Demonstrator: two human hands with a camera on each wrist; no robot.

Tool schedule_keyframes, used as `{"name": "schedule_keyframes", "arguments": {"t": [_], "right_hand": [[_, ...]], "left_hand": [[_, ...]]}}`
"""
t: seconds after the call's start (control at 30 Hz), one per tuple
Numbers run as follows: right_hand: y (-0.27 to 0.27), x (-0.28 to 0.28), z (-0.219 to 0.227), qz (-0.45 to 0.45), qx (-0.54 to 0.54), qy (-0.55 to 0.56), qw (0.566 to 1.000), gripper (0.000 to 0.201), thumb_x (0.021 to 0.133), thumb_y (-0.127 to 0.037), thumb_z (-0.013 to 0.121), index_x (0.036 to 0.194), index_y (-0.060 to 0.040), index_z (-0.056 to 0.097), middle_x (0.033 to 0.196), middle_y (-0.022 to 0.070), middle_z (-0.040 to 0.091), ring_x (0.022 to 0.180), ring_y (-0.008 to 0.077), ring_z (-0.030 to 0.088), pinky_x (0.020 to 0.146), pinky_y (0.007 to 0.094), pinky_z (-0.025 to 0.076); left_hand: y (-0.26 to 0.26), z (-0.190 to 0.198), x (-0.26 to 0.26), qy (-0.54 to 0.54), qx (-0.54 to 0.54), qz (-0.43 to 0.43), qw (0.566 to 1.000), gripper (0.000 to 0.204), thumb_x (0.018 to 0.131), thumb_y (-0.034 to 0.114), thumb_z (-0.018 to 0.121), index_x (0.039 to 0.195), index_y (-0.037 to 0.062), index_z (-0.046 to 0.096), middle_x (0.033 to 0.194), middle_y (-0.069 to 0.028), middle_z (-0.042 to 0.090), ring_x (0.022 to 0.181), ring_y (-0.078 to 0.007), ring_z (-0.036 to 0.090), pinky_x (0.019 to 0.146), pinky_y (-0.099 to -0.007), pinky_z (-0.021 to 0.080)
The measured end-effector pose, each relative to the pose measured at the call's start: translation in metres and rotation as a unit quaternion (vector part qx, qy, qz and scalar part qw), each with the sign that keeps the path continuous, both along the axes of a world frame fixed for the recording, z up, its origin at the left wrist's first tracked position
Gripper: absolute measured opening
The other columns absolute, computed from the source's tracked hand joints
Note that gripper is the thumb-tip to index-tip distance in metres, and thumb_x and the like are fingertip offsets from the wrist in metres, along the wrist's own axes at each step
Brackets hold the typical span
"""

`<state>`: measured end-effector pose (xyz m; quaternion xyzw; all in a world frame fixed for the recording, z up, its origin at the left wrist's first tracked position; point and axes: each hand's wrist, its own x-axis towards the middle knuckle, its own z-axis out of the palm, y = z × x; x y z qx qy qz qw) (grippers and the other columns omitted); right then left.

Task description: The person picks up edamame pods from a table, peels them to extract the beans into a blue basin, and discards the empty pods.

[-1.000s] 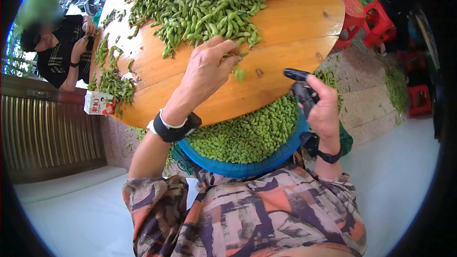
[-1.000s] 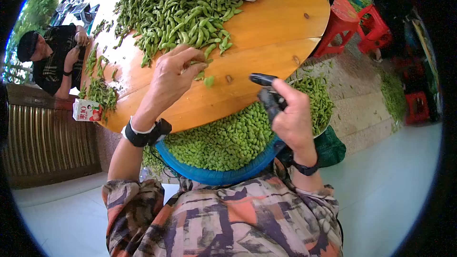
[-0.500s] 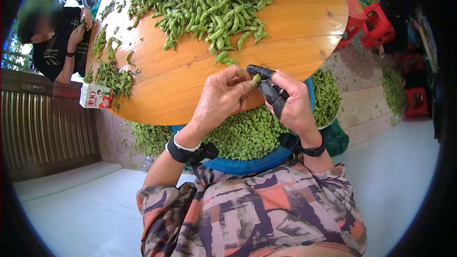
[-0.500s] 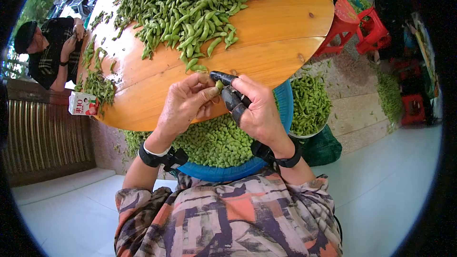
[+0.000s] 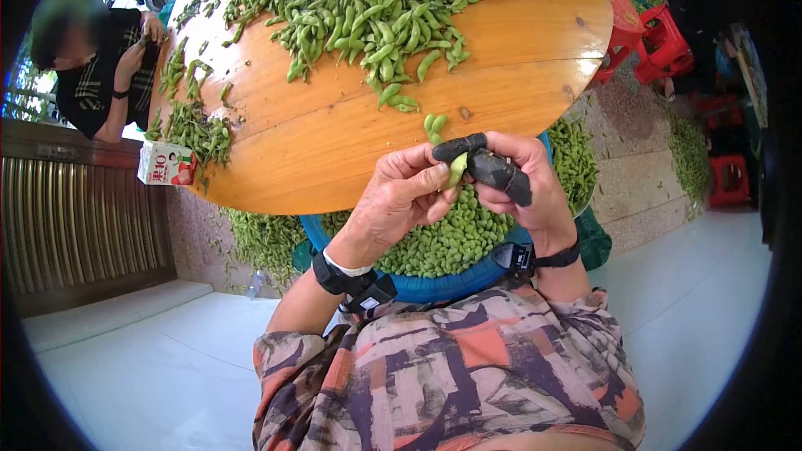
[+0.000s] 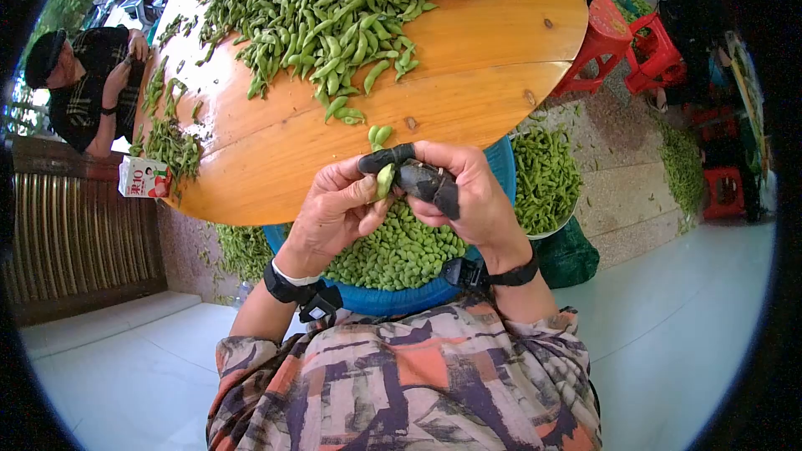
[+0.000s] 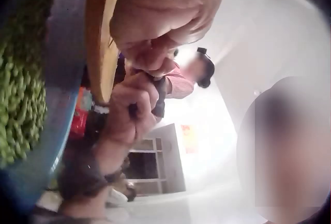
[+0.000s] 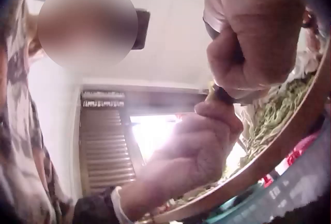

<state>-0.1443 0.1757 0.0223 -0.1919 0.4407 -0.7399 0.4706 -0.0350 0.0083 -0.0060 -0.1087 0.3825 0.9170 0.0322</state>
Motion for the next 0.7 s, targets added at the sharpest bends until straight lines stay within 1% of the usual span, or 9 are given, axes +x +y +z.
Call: {"name": "schedule_keyframes", "arguments": {"t": [0.07,0.13,0.2,0.33,0.43,0.47,0.5,0.57,0.7], "right_hand": [[0.002,0.007,0.005,-0.042,0.067,0.083,0.993,0.019,0.09,-0.004,0.054,0.105,0.0038,0.063,0.065,-0.0015,0.05,0.049,0.0058,0.043,0.045,0.0216,0.034],[0.0,0.011,0.003,-0.081,0.133,0.166,0.974,0.019,0.087,-0.001,0.054,0.104,0.0027,0.063,0.067,0.002,0.053,0.049,0.0111,0.046,0.047,0.025,0.037],[-0.005,0.015,-0.007,-0.191,0.131,0.53,0.816,0.023,0.079,0.005,0.056,0.101,0.0015,0.061,0.074,0.0119,0.055,0.06,0.0273,0.053,0.055,0.0332,0.042],[-0.007,0.029,0.0,-0.198,0.186,0.557,0.785,0.024,0.075,0.006,0.059,0.098,0.0014,0.061,0.08,0.0167,0.054,0.07,0.0359,0.056,0.061,0.0375,0.044],[-0.011,0.032,0.003,-0.196,0.149,0.509,0.825,0.023,0.078,0.004,0.06,0.1,0.001,0.06,0.073,0.013,0.051,0.065,0.0294,0.056,0.06,0.0375,0.045],[-0.007,0.032,0.003,-0.14,0.167,0.325,0.92,0.016,0.086,-0.001,0.057,0.101,0.0019,0.06,0.066,0.004,0.048,0.055,0.0154,0.049,0.051,0.0309,0.04],[-0.004,0.026,0.0,-0.139,0.167,0.325,0.921,0.016,0.086,-0.001,0.057,0.101,0.0019,0.06,0.066,0.004,0.048,0.055,0.0154,0.049,0.051,0.0309,0.04],[0.001,0.012,-0.012,-0.054,0.018,-0.051,0.997,0.015,0.093,-0.007,0.051,0.099,0.0029,0.06,0.064,-0.0039,0.045,0.052,0.0041,0.04,0.045,0.0217,0.032],[-0.005,0.021,-0.011,-0.114,0.025,-0.001,0.993,0.017,0.094,-0.008,0.05,0.101,0.002,0.062,0.065,-0.0057,0.045,0.051,0.0014,0.039,0.045,0.0176,0.03]], "left_hand": [[0.001,0.003,-0.001,-0.02,-0.047,-0.002,0.999,0.014,0.095,0.011,0.062,0.101,-0.001,0.064,0.067,-0.0046,0.06,0.051,-0.0096,0.052,0.046,-0.0219,0.038],[0.005,0.015,-0.003,0.015,-0.541,0.06,0.839,0.014,0.094,0.008,0.062,0.102,-0.0028,0.063,0.062,-0.0046,0.058,0.052,-0.0096,0.054,0.048,-0.0245,0.042],[0.016,0.019,-0.002,0.003,-0.536,0.078,0.841,0.014,0.093,0.008,0.062,0.101,-0.0035,0.063,0.061,-0.0048,0.057,0.053,-0.0087,0.054,0.049,-0.0253,0.043],[0.02,0.026,0.001,-0.029,-0.381,0.054,0.923,0.014,0.094,0.01,0.063,0.099,-0.0033,0.06,0.064,-0.0023,0.056,0.055,-0.007,0.052,0.049,-0.0241,0.042],[0.015,0.02,0.001,-0.028,-0.315,0.037,0.948,0.016,0.098,0.014,0.058,0.095,-0.0015,0.056,0.068,0.0007,0.054,0.056,-0.0067,0.05,0.048,-0.0221,0.039],[0.013,0.021,0.002,-0.037,-0.281,0.026,0.959,0.018,0.099,0.016,0.057,0.094,-0.0011,0.055,0.067,0.0007,0.054,0.056,-0.0062,0.05,0.047,-0.0219,0.038],[0.011,0.021,0.002,-0.046,-0.246,0.016,0.968,0.02,0.1,0.019,0.057,0.093,-0.0007,0.055,0.067,0.0008,0.053,0.056,-0.0058,0.049,0.047,-0.0218,0.037],[0.009,0.017,0.004,-0.035,-0.234,0.016,0.971,0.021,0.101,0.021,0.054,0.096,0.0004,0.055,0.069,-0.0005,0.055,0.055,-0.006,0.049,0.046,-0.021,0.037],[0.014,0.007,0.003,-0.007,-0.108,0.034,0.994,0.016,0.101,0.019,0.053,0.106,0.0039,0.057,0.078,-0.0008,0.06,0.058,-0.0053,0.052,0.045,-0.02,0.038]]}}
